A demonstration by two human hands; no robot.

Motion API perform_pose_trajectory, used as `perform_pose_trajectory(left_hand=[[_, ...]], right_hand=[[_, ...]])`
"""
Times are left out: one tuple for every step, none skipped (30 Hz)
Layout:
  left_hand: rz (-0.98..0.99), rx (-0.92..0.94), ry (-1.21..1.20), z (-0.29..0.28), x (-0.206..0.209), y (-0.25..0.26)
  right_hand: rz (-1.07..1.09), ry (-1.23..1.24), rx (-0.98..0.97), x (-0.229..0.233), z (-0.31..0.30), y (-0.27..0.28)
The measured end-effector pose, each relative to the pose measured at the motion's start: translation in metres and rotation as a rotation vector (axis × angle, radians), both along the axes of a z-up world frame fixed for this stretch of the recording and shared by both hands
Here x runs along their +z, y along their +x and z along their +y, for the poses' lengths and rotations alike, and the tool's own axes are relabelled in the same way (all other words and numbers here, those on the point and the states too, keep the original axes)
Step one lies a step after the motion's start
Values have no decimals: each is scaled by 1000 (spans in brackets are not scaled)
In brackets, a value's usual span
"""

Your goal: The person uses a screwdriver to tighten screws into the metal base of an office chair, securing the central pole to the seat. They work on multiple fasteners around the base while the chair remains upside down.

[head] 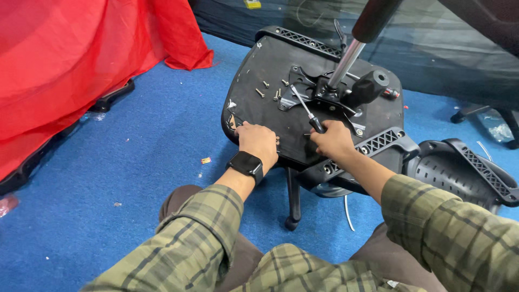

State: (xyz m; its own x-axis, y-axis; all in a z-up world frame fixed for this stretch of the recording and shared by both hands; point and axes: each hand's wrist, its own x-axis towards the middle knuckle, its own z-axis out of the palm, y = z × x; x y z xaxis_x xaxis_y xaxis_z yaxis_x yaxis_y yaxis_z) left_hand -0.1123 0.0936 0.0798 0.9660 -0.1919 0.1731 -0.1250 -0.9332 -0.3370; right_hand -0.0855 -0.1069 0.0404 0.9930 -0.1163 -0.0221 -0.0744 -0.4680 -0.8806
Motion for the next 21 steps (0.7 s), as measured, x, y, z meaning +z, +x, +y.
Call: perform_pose_trajectory(left_hand=[[59,-2,-45,0,5,-3],[117,-4,-87,1,9,-4],[76,-46,-129,5,12,-5],[34,-85,-168,14,15,-5],[-8,-125,-207,22,17,-5],[-7,-103,-261,29,20,-2],[-7,-80,-314,36,22,2],[-9,-61,-369,42,23,6],[-46,-66,-440,49,22,8],[-83,-73,-508,55,21,9],[-120,-80,-576,60,21,11],[-141,-72,-641,65,19,12],[-162,-65,-707,69,18,12],[-180,-58,-773,71,15,13],[-212,-45,-813,72,13,13],[-245,-32,-855,71,9,13],[-278,-18,-898,71,6,13],[-327,30,-1167,72,1,13],[-373,82,-1435,75,-5,13],[-413,143,-1704,76,-13,17],[-475,315,-1797,77,-21,26]], right_hand=[[20,10,-4,-1,0,3],[40,23,-7,-2,1,6],[59,37,-10,-4,2,8],[58,61,-24,-7,3,11],[58,85,-38,-9,4,12],[57,112,-54,-11,5,14],[68,95,-54,-12,5,17],[77,78,-56,-12,5,18],[85,61,-59,-12,5,19],[85,65,-59,-12,5,19],[86,68,-59,-11,5,18],[89,68,-56,-10,5,16],[70,85,-45,-10,4,13],[55,101,-37,-10,3,9],[39,117,-28,-9,3,6],[43,65,-37,-7,3,4],[48,12,-45,-5,5,3],[56,-43,-54,-3,7,1],[37,-80,-65,-1,10,1],[24,-120,-76,-1,12,0],[11,-160,-86,-1,15,0]])
